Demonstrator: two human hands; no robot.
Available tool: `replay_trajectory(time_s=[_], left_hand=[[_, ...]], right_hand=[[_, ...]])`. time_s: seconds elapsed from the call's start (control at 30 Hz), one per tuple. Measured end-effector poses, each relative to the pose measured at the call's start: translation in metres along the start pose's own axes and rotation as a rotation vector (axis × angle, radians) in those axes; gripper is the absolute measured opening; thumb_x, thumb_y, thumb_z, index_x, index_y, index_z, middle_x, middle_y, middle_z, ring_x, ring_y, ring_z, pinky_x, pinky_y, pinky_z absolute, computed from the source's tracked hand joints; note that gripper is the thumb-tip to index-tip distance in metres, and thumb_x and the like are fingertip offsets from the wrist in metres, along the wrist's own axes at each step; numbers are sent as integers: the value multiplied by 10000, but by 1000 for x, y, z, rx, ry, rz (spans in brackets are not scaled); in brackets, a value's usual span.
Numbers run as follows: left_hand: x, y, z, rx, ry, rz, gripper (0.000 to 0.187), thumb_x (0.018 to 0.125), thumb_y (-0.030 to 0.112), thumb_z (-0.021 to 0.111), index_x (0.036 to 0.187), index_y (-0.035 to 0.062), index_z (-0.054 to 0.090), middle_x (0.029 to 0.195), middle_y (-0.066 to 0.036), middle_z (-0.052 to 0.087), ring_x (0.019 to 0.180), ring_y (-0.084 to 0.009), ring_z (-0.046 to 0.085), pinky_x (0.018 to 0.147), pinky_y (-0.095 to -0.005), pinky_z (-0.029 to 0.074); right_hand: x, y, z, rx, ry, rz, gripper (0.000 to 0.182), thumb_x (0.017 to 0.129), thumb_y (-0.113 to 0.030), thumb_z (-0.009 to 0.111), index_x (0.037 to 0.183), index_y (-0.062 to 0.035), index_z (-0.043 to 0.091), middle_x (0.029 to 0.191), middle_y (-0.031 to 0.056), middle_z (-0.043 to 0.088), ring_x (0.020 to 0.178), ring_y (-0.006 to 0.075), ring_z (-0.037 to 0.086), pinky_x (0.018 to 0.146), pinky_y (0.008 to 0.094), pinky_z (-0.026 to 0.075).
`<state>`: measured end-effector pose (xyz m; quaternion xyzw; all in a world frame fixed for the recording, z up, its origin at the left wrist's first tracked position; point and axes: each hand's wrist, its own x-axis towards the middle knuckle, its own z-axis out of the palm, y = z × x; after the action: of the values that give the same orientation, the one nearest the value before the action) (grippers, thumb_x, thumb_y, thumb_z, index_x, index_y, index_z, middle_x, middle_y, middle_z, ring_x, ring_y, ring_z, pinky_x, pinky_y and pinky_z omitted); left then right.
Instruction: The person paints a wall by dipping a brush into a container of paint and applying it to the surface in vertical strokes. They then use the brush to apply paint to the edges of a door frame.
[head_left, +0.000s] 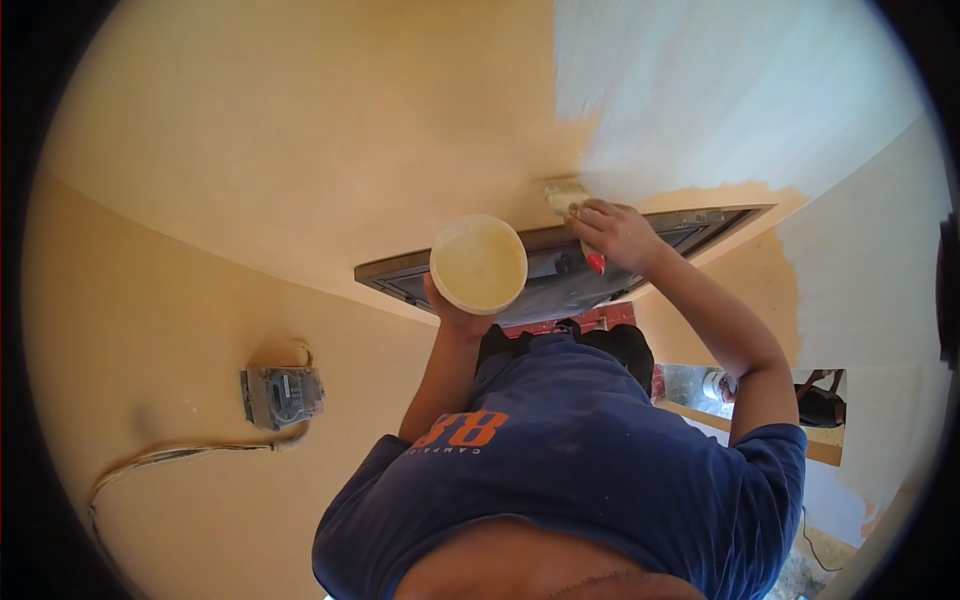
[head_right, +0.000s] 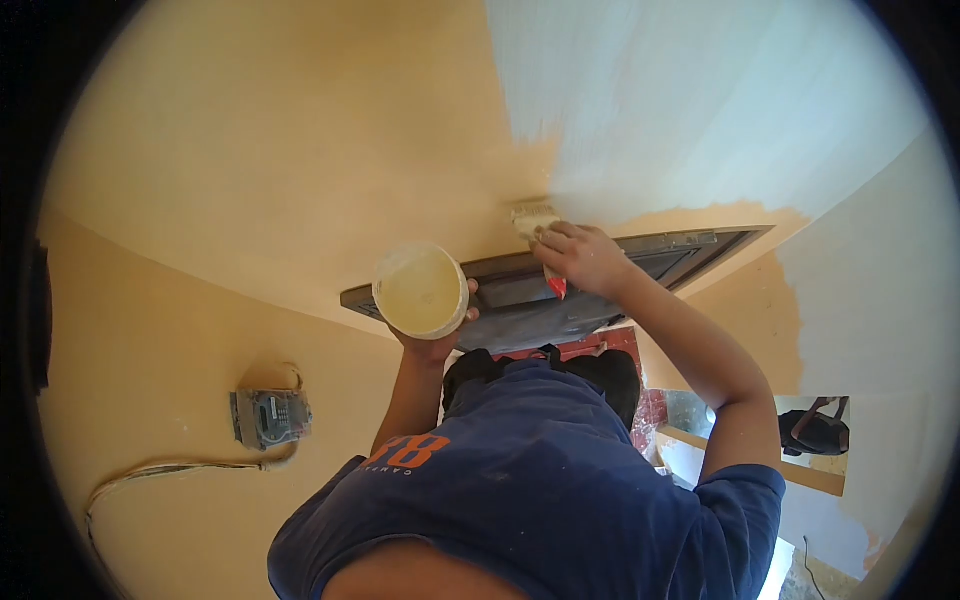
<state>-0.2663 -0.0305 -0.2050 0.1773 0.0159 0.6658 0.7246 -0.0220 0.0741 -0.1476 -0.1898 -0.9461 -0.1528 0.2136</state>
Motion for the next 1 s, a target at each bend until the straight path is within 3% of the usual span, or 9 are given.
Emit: replay_trajectory(time_s=[0.13, 0.33, 0.6, 0.67, 0.7, 0.77, 0.83, 0.9, 1.0], left_hand=[[0, 6, 2, 37, -41, -13, 683, 810, 606, 494, 1306, 146, 401, 1240, -103, 485, 1100, -416, 446, 712, -483, 471], [-1, 6, -12, -4, 8, -11, 685, 813, 604, 488, 1311, 143, 401, 1246, -120, 484, 1133, -430, 429, 718, -486, 473], [-2, -1, -10, 2, 30, -11, 690, 812, 605, 490, 1308, 132, 404, 1237, -132, 485, 1102, -432, 445, 712, -490, 491], [-4, 0, -8, 8, 15, -18, 696, 808, 610, 491, 1307, 132, 405, 1236, -132, 484, 1097, -429, 448, 710, -487, 495], [-4, -1, -6, -7, -7, -36, 700, 805, 614, 492, 1306, 133, 405, 1237, -132, 483, 1096, -426, 449, 708, -484, 498], [-4, 0, -1, 21, -15, -45, 700, 804, 616, 493, 1306, 135, 406, 1237, -130, 483, 1100, -421, 444, 715, -482, 496], [-4, 0, -4, 48, -20, -60, 700, 802, 617, 494, 1305, 138, 407, 1237, -127, 483, 1103, -416, 440, 721, -480, 494], [-3, 0, -13, 7, -21, -78, 788, 757, 697, 440, 1331, 162, 367, 1292, -132, 445, 1108, -373, 498, 728, -603, 484], [-2, 1, -15, 66, -24, -59, 774, 759, 697, 437, 1312, 157, 388, 1259, -128, 468, 1075, -366, 513, 699, -591, 481]], right_hand=[[36, 50, -61, -41, 69, 32, 202, 731, -84, 614, 932, -65, 630, 989, 71, 634, 911, 220, 616, 737, 294, 527], [73, 66, -173, -340, 523, 67, 200, 711, -41, 624, 906, -72, 658, 1005, 71, 641, 931, 239, 617, 738, 319, 538], [5, 13, -23, -62, 126, 2, 293, 696, -90, 622, 985, -56, 593, 979, 72, 598, 897, 232, 603, 769, 309, 526], [-9, -2, -8, 286, 269, 388, 238, 762, -93, 651, 987, -49, 590, 955, 60, 602, 860, 206, 616, 714, 287, 535], [-9, -12, -3, 285, 273, 391, 238, 762, -93, 651, 987, -49, 590, 955, 60, 602, 860, 206, 616, 714, 287, 535], [-4, -31, 8, 1153, 780, 1220, 209, 823, -147, 651, 1002, -66, 580, 919, 32, 595, 819, 152, 614, 648, 268, 539], [-6, -37, 8, 1426, 946, 1417, 204, 836, -175, 645, 997, -75, 571, 908, 21, 587, 806, 127, 606, 630, 262, 540], [-13, -43, 17, 1770, 1181, 1660, 206, 833, -213, 655, 967, -100, 546, 849, 20, 583, 737, 113, 607, 573, 255, 545], [-17, -53, 29, 1923, 1143, 1717, 188, 833, -221, 654, 937, -112, 543, 813, 31, 593, 699, 127, 621, 541, 246, 544]])
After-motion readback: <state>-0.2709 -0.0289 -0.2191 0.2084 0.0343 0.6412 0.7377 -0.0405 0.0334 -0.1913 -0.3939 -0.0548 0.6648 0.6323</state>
